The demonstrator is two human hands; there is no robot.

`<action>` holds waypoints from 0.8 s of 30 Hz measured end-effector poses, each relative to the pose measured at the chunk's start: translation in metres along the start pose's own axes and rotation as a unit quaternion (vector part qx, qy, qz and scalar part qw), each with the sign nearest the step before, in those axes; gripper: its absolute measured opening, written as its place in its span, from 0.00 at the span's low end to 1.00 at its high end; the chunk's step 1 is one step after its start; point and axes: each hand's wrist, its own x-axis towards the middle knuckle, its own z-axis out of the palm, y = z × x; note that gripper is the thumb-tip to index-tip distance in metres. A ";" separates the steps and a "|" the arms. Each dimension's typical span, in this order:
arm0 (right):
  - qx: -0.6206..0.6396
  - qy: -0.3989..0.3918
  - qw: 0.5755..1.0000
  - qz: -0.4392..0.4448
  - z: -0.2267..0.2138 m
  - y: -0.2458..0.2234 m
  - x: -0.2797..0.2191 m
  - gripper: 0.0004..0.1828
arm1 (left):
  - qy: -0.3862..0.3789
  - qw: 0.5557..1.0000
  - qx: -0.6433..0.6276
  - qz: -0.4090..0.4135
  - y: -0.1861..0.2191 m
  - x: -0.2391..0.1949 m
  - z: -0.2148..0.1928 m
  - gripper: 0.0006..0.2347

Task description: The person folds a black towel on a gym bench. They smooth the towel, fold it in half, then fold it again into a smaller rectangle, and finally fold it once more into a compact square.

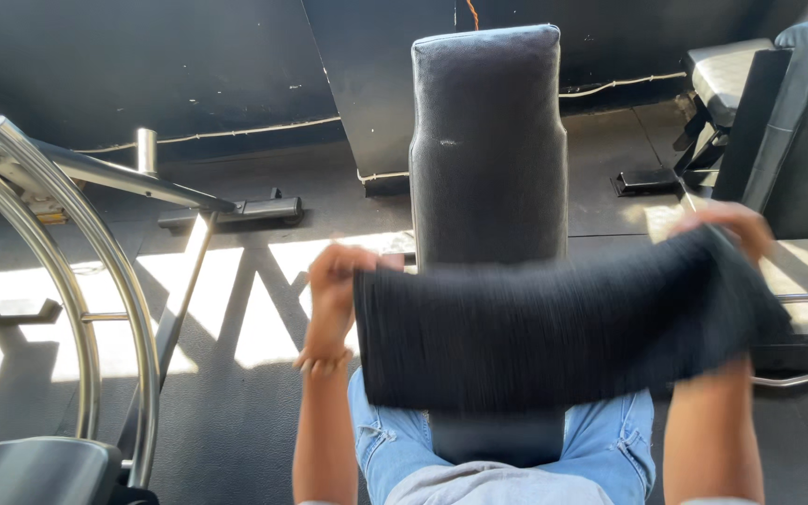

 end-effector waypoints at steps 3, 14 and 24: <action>0.238 0.076 0.899 0.360 0.088 0.036 0.037 0.12 | 0.198 0.968 -0.021 -0.151 -0.060 0.057 0.021 0.07; -0.399 0.018 0.906 -0.140 0.137 0.074 -0.014 0.19 | 0.045 0.786 0.597 0.156 -0.129 0.028 0.041 0.29; -0.351 -0.092 0.923 -0.128 0.206 -0.003 0.075 0.40 | 0.002 0.701 0.693 0.170 -0.125 0.127 0.096 0.28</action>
